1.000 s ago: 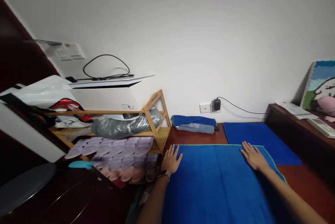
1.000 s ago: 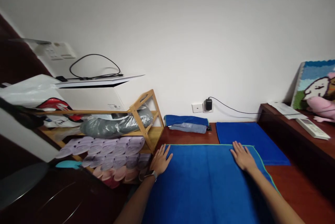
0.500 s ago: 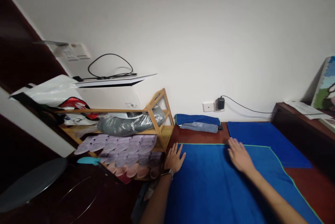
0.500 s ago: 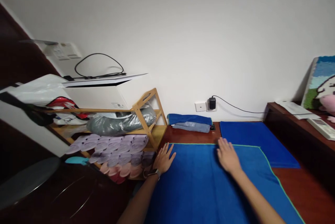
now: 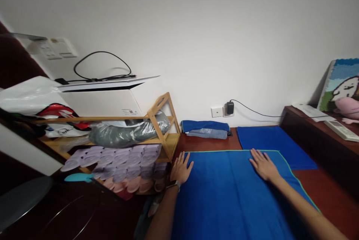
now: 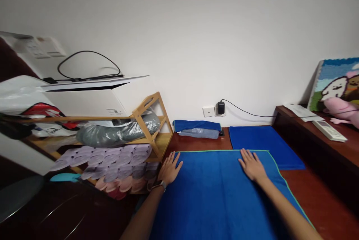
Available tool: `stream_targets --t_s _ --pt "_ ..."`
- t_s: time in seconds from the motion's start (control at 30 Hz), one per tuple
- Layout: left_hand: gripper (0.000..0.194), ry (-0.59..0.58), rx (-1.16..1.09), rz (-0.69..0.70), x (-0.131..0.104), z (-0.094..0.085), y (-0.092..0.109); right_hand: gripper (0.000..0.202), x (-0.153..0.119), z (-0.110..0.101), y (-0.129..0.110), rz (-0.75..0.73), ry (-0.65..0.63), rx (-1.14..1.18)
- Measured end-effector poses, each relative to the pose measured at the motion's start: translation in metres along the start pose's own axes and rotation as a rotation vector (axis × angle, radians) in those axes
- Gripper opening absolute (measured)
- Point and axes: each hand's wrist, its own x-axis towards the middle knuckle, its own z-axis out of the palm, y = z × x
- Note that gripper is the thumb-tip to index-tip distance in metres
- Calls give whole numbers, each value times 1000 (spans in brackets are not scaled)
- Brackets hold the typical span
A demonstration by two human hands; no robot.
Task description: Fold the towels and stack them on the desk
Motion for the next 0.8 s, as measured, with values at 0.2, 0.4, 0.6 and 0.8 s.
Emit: stream_targets --t_s 0.2,0.4,0.6,0.8 --pt "61 -24 29 9 6 0 -4 73 -19 1 130 329 -37 -7" --pt "60 -17 75 42 9 0 -5 75 -29 11 137 323 121 111" --pt "51 189 82 94 5 -29 11 71 -31 -8 141 317 155 265" --pt "47 159 -15 284 -44 -39 100 61 -67 -17 33 31 340 220"
